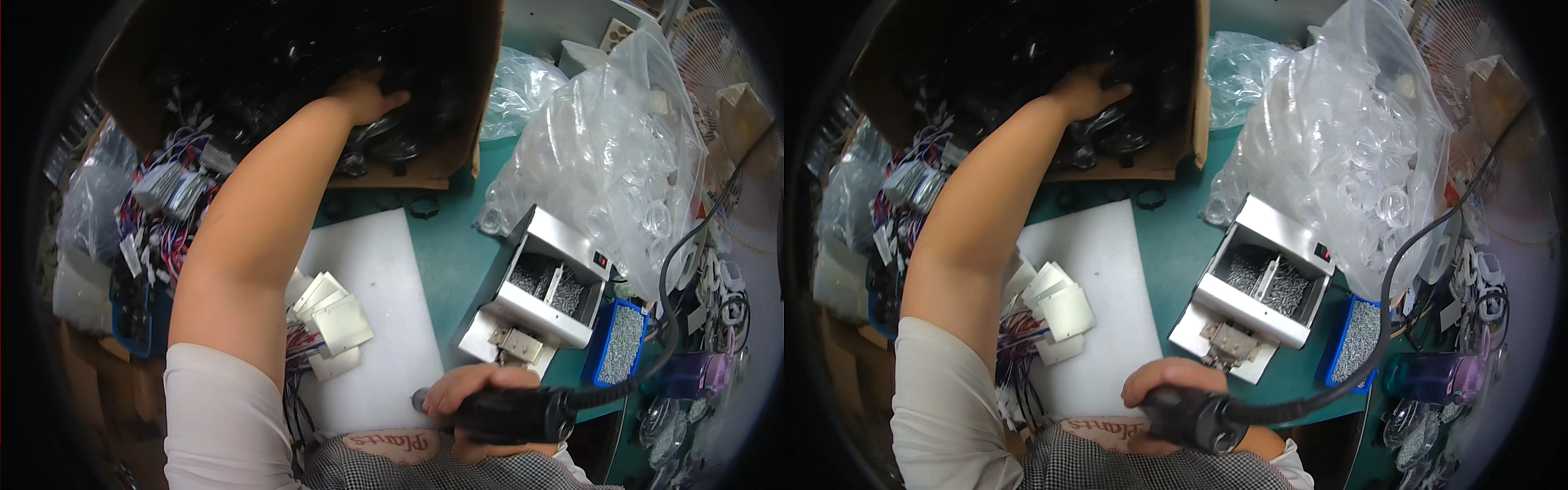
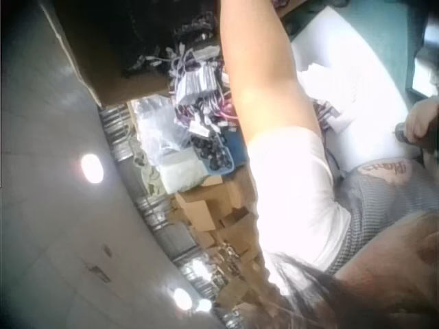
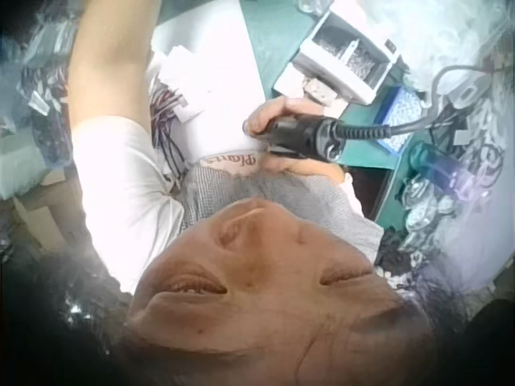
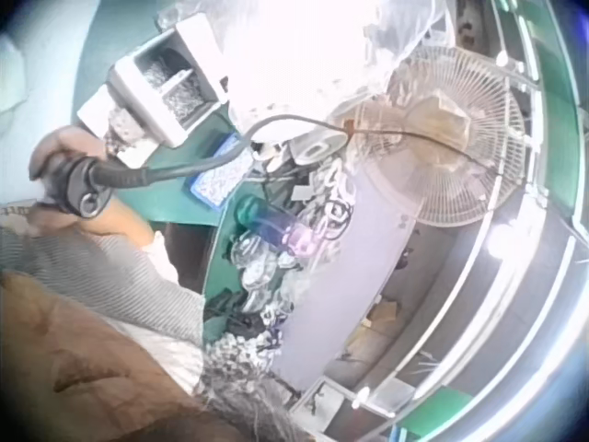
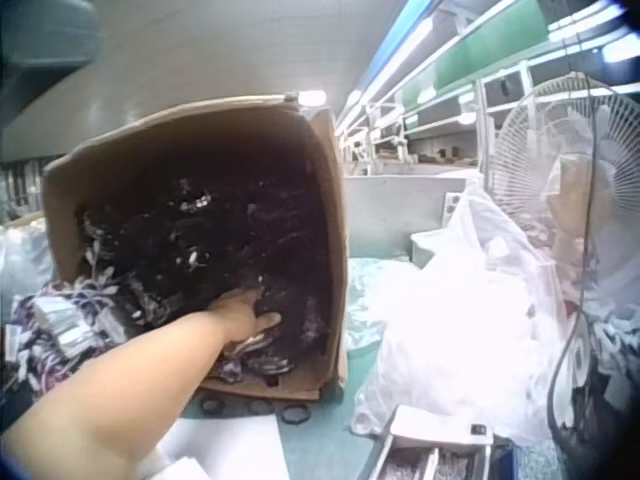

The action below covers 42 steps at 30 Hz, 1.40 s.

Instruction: The person assembles a plastic housing with wiring by securing a plastic cover with screws using an electric screwdriver.

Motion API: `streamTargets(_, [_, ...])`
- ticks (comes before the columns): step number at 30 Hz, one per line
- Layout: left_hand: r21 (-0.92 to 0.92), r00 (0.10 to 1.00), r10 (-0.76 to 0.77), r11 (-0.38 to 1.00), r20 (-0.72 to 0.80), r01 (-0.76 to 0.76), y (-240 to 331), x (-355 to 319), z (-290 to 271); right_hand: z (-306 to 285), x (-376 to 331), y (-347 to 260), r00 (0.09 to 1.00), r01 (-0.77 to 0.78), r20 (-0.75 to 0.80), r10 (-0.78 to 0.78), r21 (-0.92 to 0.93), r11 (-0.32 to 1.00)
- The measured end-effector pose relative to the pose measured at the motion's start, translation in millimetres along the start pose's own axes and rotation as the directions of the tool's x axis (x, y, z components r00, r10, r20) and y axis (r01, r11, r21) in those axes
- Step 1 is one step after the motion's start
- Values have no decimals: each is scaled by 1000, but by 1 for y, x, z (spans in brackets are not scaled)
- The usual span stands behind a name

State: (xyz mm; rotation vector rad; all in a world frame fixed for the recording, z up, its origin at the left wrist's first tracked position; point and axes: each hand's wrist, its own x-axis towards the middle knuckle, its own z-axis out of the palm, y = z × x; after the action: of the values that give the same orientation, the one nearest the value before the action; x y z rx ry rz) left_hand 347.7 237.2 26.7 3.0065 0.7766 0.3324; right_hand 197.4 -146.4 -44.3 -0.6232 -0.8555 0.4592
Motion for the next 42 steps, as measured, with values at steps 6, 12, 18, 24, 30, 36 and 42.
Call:
streamTargets(6, [56,995,-12,998,99,7,0,30,2,-6,1,10,985,170,41,-169,-20,985])
streamTargets(12, [126,952,24,990,305,-66,0,-28,-45,-7,5,6,994,81,73,-80,-14,997])
streamTargets(18, [-420,960,255,888,117,-185,18,-136,-77,8,-4,9,983,123,-128,-134,-89,988])
streamTargets(24, [-362,596,803,554,-7,-750,28,-279,-71,-3,11,-12,962,271,4,-274,133,953])
streamTargets(30, [-388,439,895,432,74,-815,22,-369,-25,-9,14,-20,949,274,93,-302,232,933])
streamTargets(36, [-440,424,871,492,251,-751,26,-349,-41,-10,10,-22,959,241,111,-262,173,955])
streamTargets(42, [-279,615,741,551,-270,-787,92,-254,-109,-1,3,-8,893,446,-29,-448,173,878])
